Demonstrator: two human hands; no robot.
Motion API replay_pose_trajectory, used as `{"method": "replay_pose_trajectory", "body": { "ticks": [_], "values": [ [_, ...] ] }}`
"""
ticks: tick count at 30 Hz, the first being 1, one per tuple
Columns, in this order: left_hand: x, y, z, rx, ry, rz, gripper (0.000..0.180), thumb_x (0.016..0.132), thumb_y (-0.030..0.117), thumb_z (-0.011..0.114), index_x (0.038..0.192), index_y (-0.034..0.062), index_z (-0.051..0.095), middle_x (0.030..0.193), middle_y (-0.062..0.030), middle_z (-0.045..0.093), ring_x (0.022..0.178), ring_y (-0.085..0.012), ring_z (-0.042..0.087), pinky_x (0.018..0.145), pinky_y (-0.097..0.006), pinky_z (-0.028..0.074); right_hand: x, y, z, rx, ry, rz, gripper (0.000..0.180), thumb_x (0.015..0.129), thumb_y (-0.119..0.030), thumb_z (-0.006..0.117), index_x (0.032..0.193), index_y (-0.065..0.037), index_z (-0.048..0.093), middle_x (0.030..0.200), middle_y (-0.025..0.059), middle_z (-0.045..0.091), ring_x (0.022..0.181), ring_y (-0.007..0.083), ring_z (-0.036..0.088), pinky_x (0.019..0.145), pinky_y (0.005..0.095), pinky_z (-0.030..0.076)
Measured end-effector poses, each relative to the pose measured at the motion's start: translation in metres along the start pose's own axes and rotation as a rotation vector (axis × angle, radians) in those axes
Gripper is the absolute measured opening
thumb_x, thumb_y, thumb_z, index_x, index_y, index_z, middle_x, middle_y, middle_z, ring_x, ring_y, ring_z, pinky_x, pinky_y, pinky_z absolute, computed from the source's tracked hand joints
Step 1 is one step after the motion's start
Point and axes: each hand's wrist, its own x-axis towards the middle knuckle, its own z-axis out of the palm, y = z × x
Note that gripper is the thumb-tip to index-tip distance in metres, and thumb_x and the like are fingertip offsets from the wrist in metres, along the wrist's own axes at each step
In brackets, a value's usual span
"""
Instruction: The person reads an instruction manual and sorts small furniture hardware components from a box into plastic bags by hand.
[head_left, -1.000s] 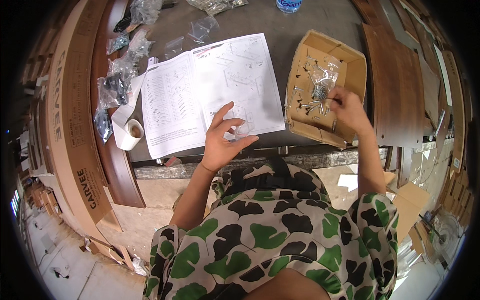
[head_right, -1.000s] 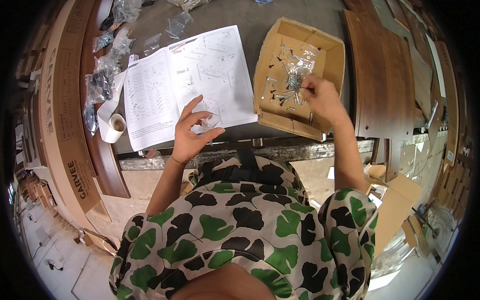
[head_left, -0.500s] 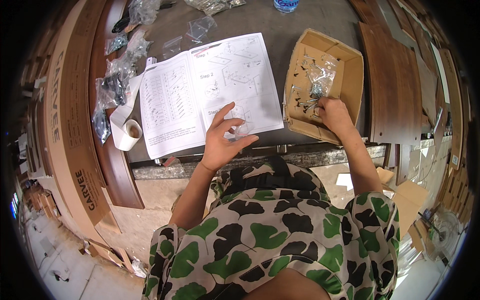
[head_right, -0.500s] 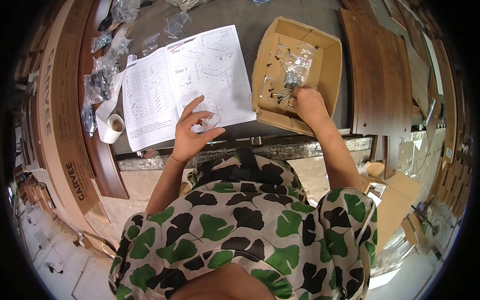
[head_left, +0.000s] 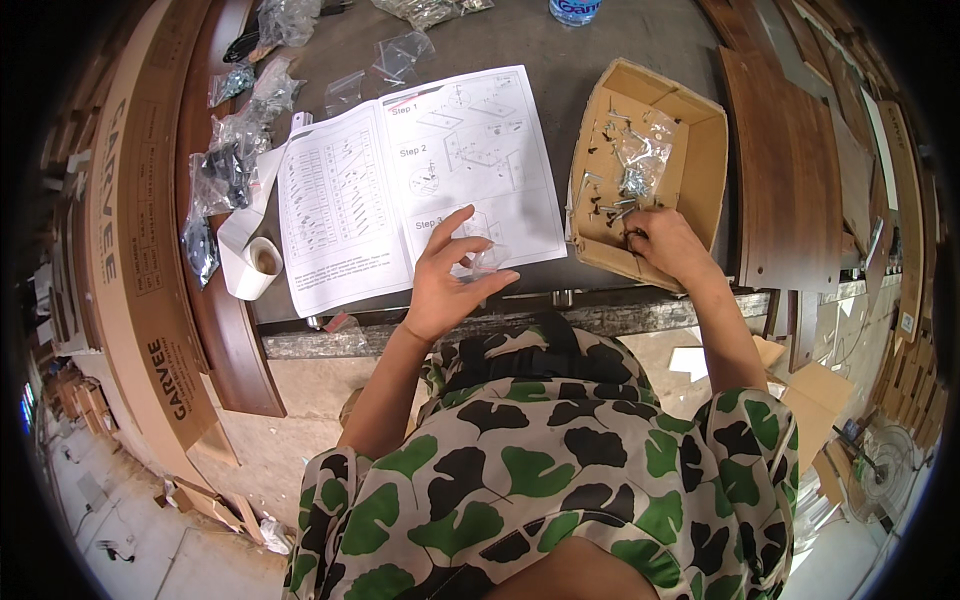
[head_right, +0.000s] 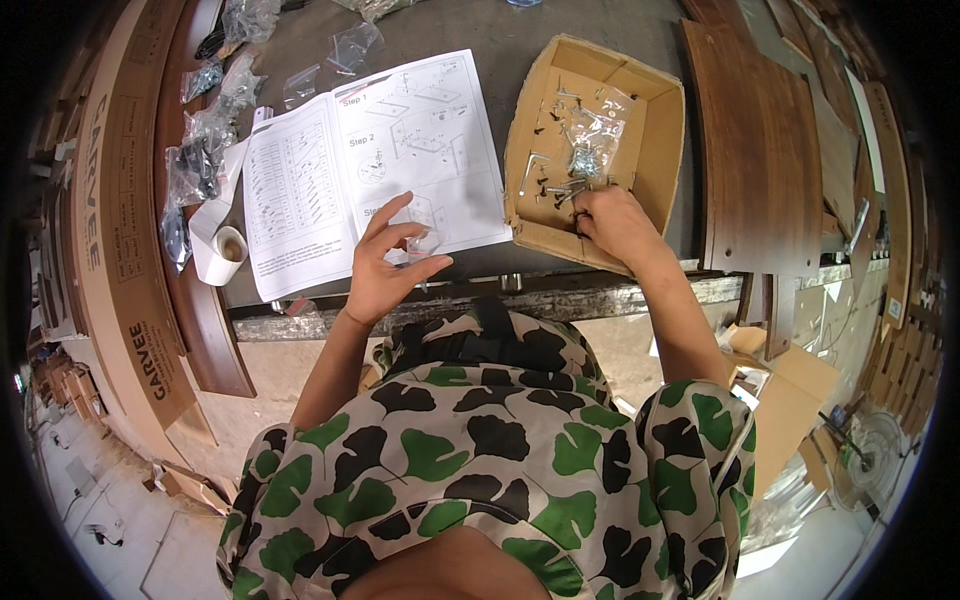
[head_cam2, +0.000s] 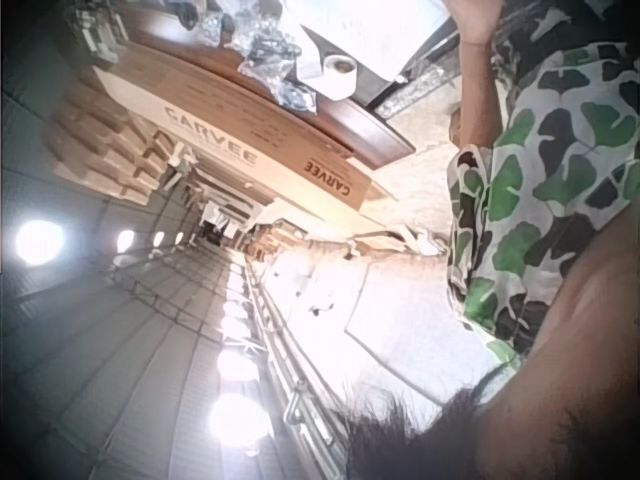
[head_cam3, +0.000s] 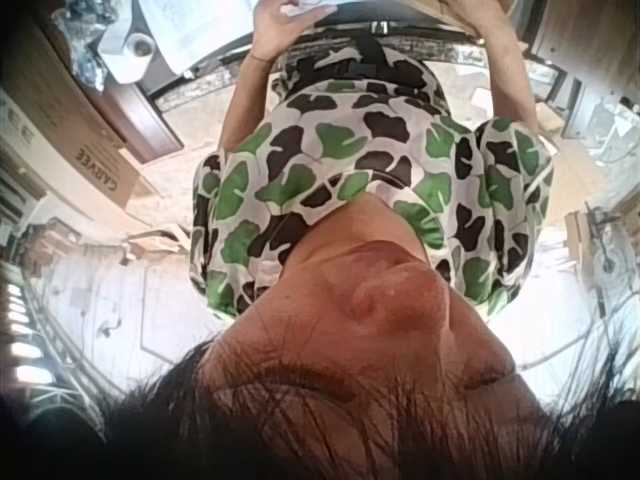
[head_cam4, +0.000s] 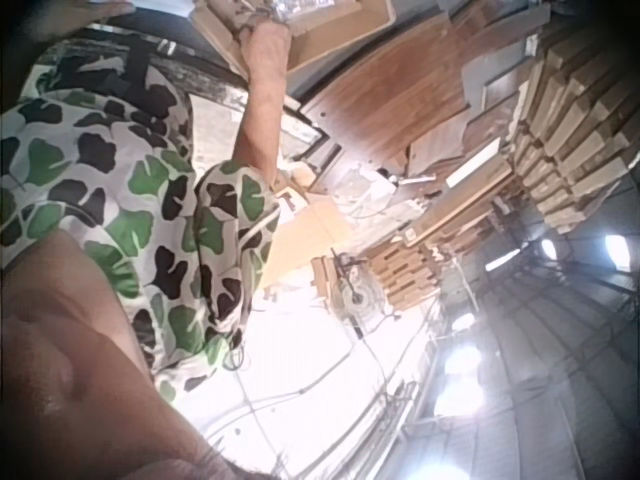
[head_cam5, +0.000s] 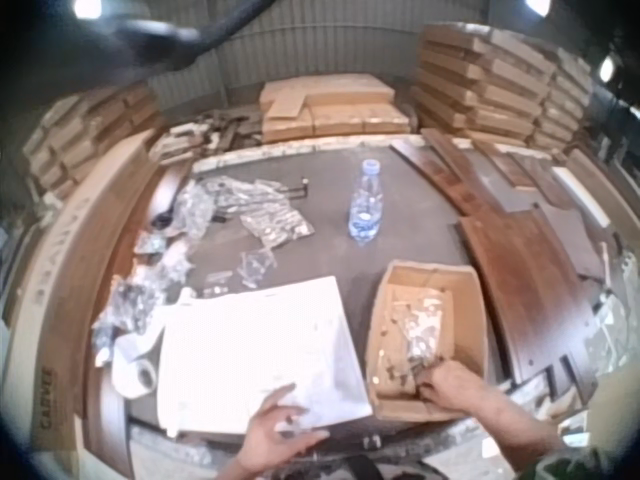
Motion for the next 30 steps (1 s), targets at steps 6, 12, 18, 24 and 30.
{"method": "replay_pose_trajectory", "body": {
  "ticks": [6,12,18,24,30],
  "values": [
    [0.0,0.001,-0.001,-0.01,-0.009,-0.046,0.038,0.063,0.019,0.086,0.092,0.0024,0.067,0.131,-0.0153,0.05,0.099,-0.0212,0.06,0.071,-0.03,0.051,0.008,0.004,0.0,-0.041,-0.046,-0.012,0.01,0.075,-0.006,0.064,0.08,0.002,0.063,0.079,0.0174,0.065,0.072,0.0333,0.063,0.066,0.0396,0.051],
    [-0.005,-0.003,-0.006,0.025,0.02,-0.046,0.039,0.062,0.017,0.086,0.092,0.0023,0.067,0.132,-0.0159,0.049,0.1,-0.0221,0.06,0.07,-0.03,0.051,-0.025,0.008,-0.06,1.282,0.268,0.202,0.011,0.086,-0.011,0.062,0.093,-0.002,0.062,0.077,0.0045,0.063,0.058,0.0072,0.057,0.051,0.0191,0.048],
    [-0.003,-0.004,0.002,-0.027,0.002,-0.049,0.039,0.062,0.011,0.086,0.094,0.0006,0.066,0.133,-0.0153,0.049,0.091,-0.0169,0.061,0.072,-0.028,0.051,-0.053,0.02,-0.078,1.704,0.35,-0.078,0.019,0.086,-0.015,0.059,0.098,-0.001,0.056,0.086,0.0043,0.055,0.063,0.0085,0.049,0.049,0.0188,0.043],
    [0.007,0.002,0.005,-0.002,-0.045,0.009,0.039,0.063,0.015,0.086,0.093,0.0016,0.066,0.132,-0.0164,0.049,0.097,-0.0207,0.06,0.069,-0.029,0.05,-0.034,0.024,-0.06,1.085,0.232,0.21,0.022,0.092,-0.022,0.059,0.092,0.0,0.063,0.072,0.0,0.056,0.062,0.0098,0.049,0.053,0.0237,0.038],
    [0.004,0.0,0.001,-0.007,-0.031,-0.023,0.039,0.063,0.015,0.086,0.093,0.0016,0.066,0.132,-0.0165,0.049,0.097,-0.0206,0.06,0.068,-0.028,0.051,0.005,0.012,-0.026,0.379,0.11,0.221,0.019,0.082,-0.021,0.068,0.088,-0.002,0.069,0.075,0.0106,0.065,0.069,0.0182,0.061,0.065,0.0297,0.047]
  ]
}}
